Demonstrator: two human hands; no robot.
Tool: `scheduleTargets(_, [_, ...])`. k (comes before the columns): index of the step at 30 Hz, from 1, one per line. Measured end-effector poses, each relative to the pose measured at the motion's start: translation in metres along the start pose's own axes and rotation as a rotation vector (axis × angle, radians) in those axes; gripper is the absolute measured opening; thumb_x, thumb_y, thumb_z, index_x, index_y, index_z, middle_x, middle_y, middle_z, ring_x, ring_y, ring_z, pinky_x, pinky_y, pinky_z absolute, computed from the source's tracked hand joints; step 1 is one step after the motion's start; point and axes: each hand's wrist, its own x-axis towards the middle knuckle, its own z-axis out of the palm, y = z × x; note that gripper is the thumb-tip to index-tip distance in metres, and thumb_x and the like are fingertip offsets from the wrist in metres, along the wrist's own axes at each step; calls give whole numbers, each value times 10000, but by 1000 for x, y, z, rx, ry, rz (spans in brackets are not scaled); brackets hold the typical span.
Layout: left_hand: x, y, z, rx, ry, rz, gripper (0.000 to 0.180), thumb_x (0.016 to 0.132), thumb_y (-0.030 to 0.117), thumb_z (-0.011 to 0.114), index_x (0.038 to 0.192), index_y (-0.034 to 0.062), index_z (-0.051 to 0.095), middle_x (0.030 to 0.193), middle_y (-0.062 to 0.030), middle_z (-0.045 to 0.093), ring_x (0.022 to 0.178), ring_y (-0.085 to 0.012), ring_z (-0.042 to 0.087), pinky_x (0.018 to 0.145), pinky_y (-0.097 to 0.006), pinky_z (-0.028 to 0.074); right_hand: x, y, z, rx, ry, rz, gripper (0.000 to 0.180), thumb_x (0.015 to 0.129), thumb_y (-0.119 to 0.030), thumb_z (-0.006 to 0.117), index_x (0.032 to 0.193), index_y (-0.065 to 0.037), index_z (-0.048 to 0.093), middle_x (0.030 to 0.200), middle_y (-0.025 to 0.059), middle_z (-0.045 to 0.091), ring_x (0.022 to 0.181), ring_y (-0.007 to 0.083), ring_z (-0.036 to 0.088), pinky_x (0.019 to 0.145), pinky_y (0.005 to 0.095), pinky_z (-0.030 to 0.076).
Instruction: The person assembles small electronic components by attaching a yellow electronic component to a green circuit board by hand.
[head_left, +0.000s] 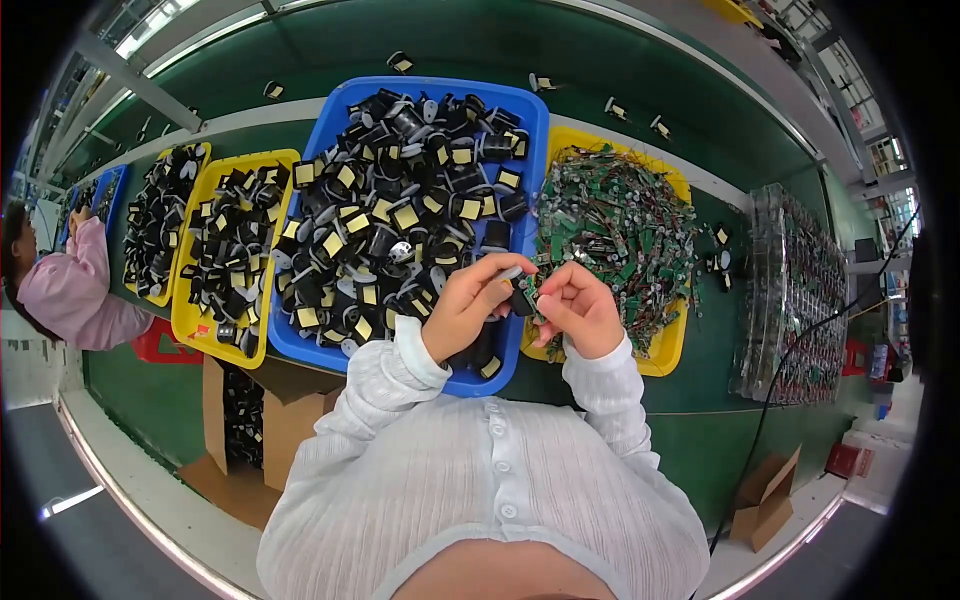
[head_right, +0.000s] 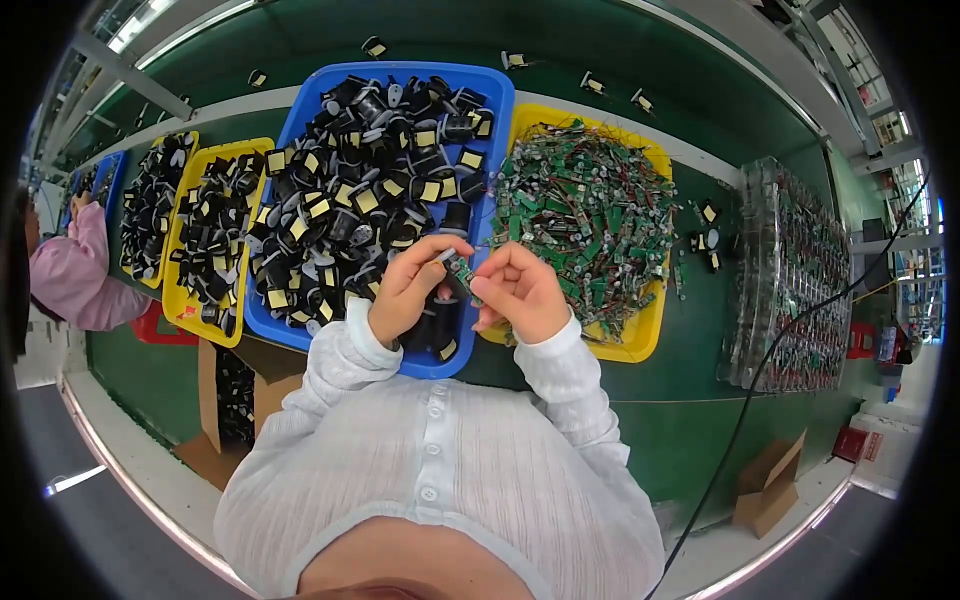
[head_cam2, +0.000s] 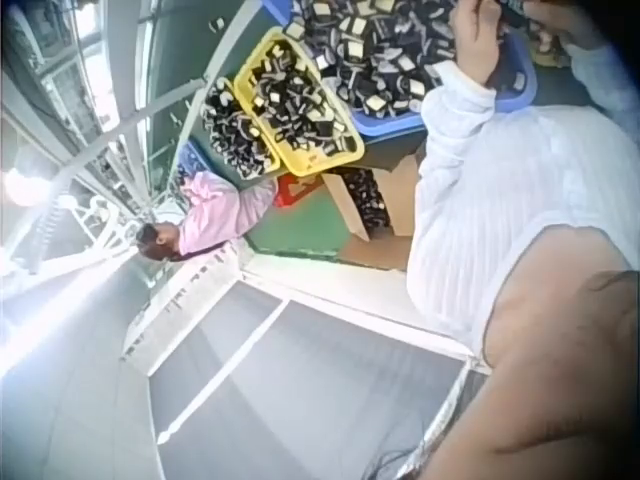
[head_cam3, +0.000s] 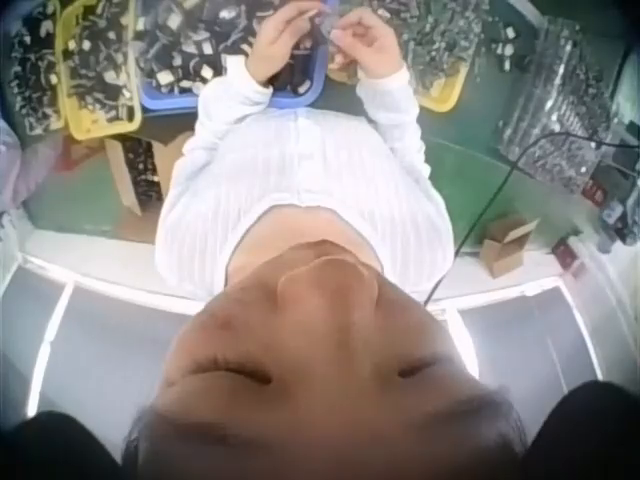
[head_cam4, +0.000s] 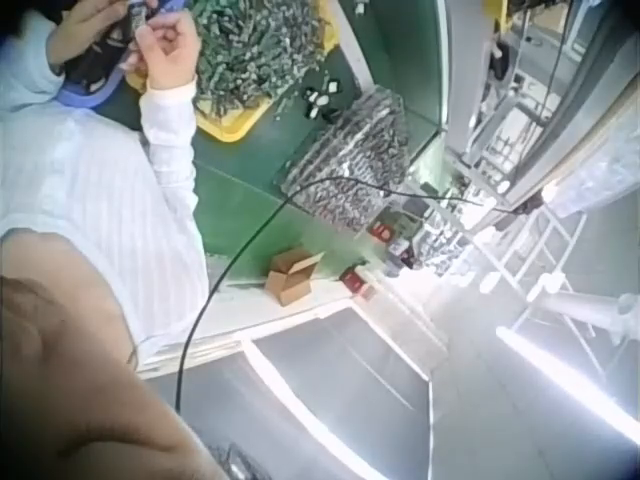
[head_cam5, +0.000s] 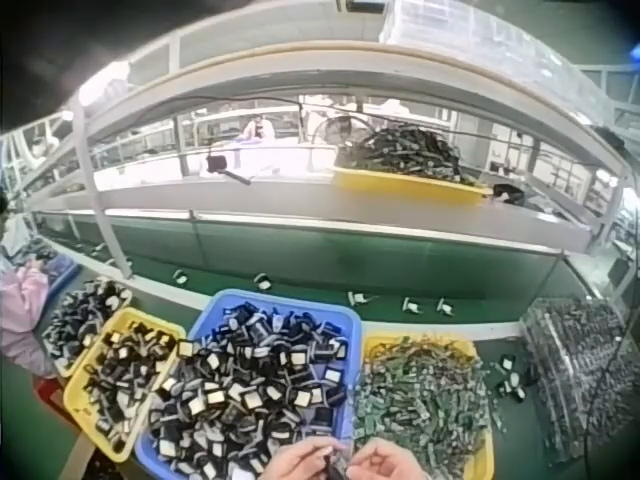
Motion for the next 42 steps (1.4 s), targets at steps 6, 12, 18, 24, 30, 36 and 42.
scheduleTargets(6, [0, 0, 0, 125, 30, 66, 256, 898, 206, 451, 1069, 30, 525, 833, -11, 542, 634, -59, 478, 577, -186, 400, 4, -2, -5, -104, -60, 85, 114, 827, -107, 574, 841, -14, 509, 684, 30, 535, 536, 71, 521, 522, 245, 515])
scheduleTargets(12, [1, 9, 2, 263, 45, 131, 226, 856, 120, 482, 1045, 8, 532, 870, -67, 547, 656, -110, 504, 600, -218, 418, 3, 3, -4, -107, -62, 48, 126, 834, -128, 568, 836, -9, 529, 691, 21, 529, 581, 71, 524, 526, 239, 515])
scheduleTargets(18, [5, 5, -1, 555, 45, 440, 249, 775, 13, 505, 1021, 3, 548, 942, -139, 563, 815, -269, 561, 705, -291, 447, 1, 4, -3, -236, -15, 18, 111, 832, -110, 562, 830, 0, 541, 704, 21, 532, 604, 71, 538, 504, 212, 499])
scheduleTargets(24, [6, 4, -1, 495, 14, 349, 274, 810, 55, 492, 1078, 10, 535, 1006, -130, 558, 910, -265, 542, 782, -310, 425, 1, 8, 3, -309, 87, -206, 92, 794, -67, 596, 808, 11, 550, 712, 21, 536, 594, 64, 542, 458, 196, 456])
scheduleTargets(30, [11, 4, 0, -70, -51, 70, 309, 877, 129, 431, 1168, 45, 491, 1226, -78, 465, 1094, -178, 448, 911, -312, 351, -1, 13, 15, -1030, 334, -633, 100, 728, -33, 627, 782, -14, 546, 682, 106, 506, 560, 225, 525, 485, 305, 411])
scheduleTargets(36, [12, -2, -3, -153, -70, 7, 319, 809, 19, 478, 1126, 16, 512, 1266, -106, 440, 1113, -184, 456, 940, -314, 349, 0, 14, 26, -1235, 380, -792, 114, 708, -23, 640, 788, -24, 559, 653, 92, 486, 536, 230, 491, 475, 305, 382])
scheduleTargets(42, [10, 6, -1, -141, -68, -20, 382, 778, -33, 499, 1157, 9, 505, 1237, -99, 469, 1104, -175, 468, 942, -305, 352, -2, 11, 18, -1050, 283, -589, 75, 744, -8, 616, 782, -4, 552, 678, 72, 507, 544, 160, 549, 461, 244, 401])
